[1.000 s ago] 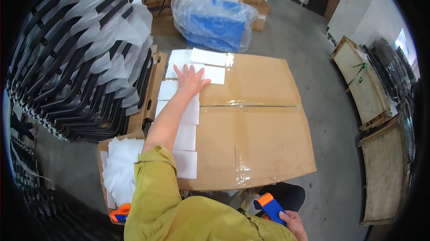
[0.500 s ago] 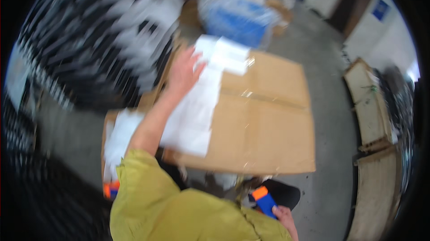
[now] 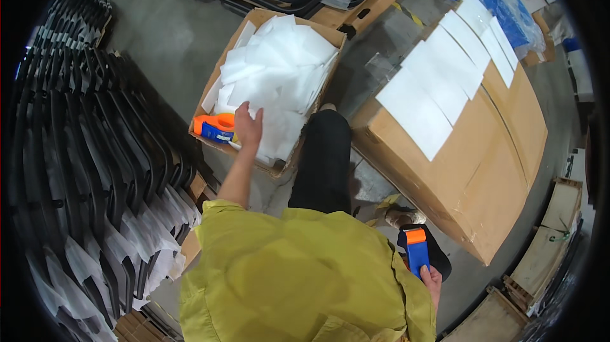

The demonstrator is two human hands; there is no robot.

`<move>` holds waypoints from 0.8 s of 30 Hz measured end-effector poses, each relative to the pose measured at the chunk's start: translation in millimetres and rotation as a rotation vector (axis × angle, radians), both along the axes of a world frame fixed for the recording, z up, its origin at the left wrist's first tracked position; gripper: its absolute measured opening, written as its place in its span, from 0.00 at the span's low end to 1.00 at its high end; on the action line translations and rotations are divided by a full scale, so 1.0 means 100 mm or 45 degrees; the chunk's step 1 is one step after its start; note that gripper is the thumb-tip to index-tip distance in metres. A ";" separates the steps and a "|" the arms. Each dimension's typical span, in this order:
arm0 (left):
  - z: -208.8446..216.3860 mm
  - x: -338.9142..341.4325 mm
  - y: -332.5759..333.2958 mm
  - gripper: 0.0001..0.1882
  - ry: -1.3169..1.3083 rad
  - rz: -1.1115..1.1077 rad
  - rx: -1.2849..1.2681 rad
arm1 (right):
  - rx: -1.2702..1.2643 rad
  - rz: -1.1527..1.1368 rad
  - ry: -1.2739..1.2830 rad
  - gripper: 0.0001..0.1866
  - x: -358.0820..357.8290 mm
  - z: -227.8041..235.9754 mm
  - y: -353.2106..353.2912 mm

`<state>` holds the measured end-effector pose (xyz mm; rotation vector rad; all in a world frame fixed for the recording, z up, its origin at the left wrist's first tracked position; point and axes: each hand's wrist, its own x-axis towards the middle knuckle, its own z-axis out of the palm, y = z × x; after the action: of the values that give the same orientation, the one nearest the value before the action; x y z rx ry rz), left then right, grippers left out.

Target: Applying tape to small foam protective pads using a tape dispenser and placing them on a cardboard box.

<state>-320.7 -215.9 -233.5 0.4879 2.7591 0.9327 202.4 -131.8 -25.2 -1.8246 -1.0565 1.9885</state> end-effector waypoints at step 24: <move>1.48 -0.21 -0.63 0.12 0.477 -0.207 -0.040 | 0.104 0.050 0.112 0.15 0.09 -0.10 -0.10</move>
<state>-341.3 -278.9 -85.7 0.9527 2.9916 0.8295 211.1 -141.8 -35.6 -1.6715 -1.1383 1.9970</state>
